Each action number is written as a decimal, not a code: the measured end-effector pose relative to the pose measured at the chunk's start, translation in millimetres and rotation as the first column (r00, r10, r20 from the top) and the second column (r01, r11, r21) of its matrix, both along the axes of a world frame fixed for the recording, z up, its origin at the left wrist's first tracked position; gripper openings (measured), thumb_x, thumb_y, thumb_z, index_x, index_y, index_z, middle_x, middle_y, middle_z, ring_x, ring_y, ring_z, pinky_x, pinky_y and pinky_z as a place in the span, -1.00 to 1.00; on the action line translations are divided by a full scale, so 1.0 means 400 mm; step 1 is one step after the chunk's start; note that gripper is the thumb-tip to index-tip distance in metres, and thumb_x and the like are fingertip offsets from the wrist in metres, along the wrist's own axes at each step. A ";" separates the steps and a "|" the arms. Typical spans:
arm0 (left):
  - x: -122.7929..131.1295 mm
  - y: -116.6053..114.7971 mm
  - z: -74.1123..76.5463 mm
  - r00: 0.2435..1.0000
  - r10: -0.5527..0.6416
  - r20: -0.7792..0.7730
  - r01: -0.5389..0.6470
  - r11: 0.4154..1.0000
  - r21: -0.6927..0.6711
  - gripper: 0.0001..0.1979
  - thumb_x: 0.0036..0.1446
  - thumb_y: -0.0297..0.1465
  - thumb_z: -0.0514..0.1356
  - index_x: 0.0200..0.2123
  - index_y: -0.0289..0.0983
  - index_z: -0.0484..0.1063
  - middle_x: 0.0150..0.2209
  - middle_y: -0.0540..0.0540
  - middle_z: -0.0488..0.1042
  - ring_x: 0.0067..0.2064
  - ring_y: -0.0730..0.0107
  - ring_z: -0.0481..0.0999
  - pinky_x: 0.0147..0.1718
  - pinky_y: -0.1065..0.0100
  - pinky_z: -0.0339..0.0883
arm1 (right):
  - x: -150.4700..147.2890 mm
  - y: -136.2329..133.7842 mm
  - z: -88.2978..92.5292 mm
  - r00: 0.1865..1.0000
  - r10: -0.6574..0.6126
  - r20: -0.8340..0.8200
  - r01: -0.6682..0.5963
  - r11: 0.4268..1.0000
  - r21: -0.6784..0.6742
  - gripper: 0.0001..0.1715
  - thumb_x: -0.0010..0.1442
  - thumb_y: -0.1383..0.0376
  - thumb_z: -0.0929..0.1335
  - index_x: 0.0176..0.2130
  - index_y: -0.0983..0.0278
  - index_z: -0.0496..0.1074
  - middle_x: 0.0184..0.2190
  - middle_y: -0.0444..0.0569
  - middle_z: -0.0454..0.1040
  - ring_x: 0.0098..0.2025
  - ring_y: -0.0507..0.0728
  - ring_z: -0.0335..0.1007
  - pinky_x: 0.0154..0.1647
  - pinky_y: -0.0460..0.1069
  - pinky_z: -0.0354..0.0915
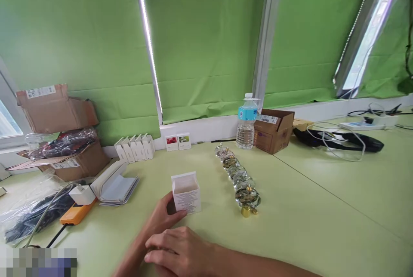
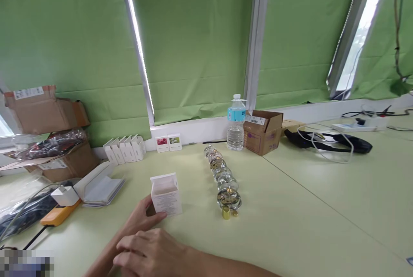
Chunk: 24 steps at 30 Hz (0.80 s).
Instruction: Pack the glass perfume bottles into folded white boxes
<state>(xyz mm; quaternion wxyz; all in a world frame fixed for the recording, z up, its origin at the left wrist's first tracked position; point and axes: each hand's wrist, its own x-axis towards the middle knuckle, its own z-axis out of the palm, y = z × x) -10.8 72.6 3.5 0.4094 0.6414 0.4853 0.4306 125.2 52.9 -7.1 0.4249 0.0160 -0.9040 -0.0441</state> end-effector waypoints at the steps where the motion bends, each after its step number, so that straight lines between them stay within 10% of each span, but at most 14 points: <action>1: -0.001 -0.001 0.004 1.000 -0.007 -0.007 0.007 1.000 0.006 -0.57 -0.07 -0.19 0.36 -0.10 -0.20 0.54 -0.14 -0.17 0.63 -0.11 0.05 0.60 -0.14 0.24 0.48 | -0.003 -0.001 -0.004 1.000 0.013 0.010 -0.013 1.000 -0.005 -0.79 0.37 0.32 0.24 -0.02 0.30 0.35 -0.11 -0.03 0.56 -0.16 -0.02 0.51 -0.01 -0.15 0.37; 6: -0.033 0.009 0.035 0.972 0.202 -0.121 -0.173 0.961 0.218 -0.53 0.26 -0.06 0.00 0.00 -0.22 0.47 -0.03 -0.17 0.57 0.03 0.15 0.53 0.02 0.21 0.39 | -0.005 -0.009 -0.007 0.999 0.030 0.014 -0.028 0.995 -0.093 -0.82 0.37 0.25 0.25 -0.09 0.26 0.36 -0.23 -0.09 0.59 -0.23 -0.01 0.53 -0.30 -0.15 0.40; 11: -0.126 0.041 0.026 0.735 0.576 -0.358 -0.407 0.797 0.447 -0.66 0.21 -0.11 0.11 -0.12 -0.19 0.50 -0.08 -0.16 0.56 0.01 0.09 0.52 0.03 0.14 0.36 | -0.004 -0.012 -0.009 0.999 0.018 0.026 -0.013 0.987 -0.161 -0.85 0.33 0.29 0.27 -0.14 0.26 0.40 -0.28 -0.09 0.59 -0.34 0.02 0.52 -0.42 -0.10 0.36; 24: -0.355 0.035 0.032 0.270 0.888 -0.372 -0.509 0.459 0.728 -0.60 0.29 -0.29 0.01 0.10 -0.31 0.39 0.13 -0.29 0.40 0.24 -0.03 0.24 0.24 -0.02 0.08 | 0.002 -0.004 -0.014 0.993 0.045 0.107 -0.019 0.974 -0.227 -0.82 0.32 0.32 0.25 -0.13 0.27 0.41 -0.33 -0.02 0.57 -0.36 0.08 0.48 -0.37 -0.04 0.33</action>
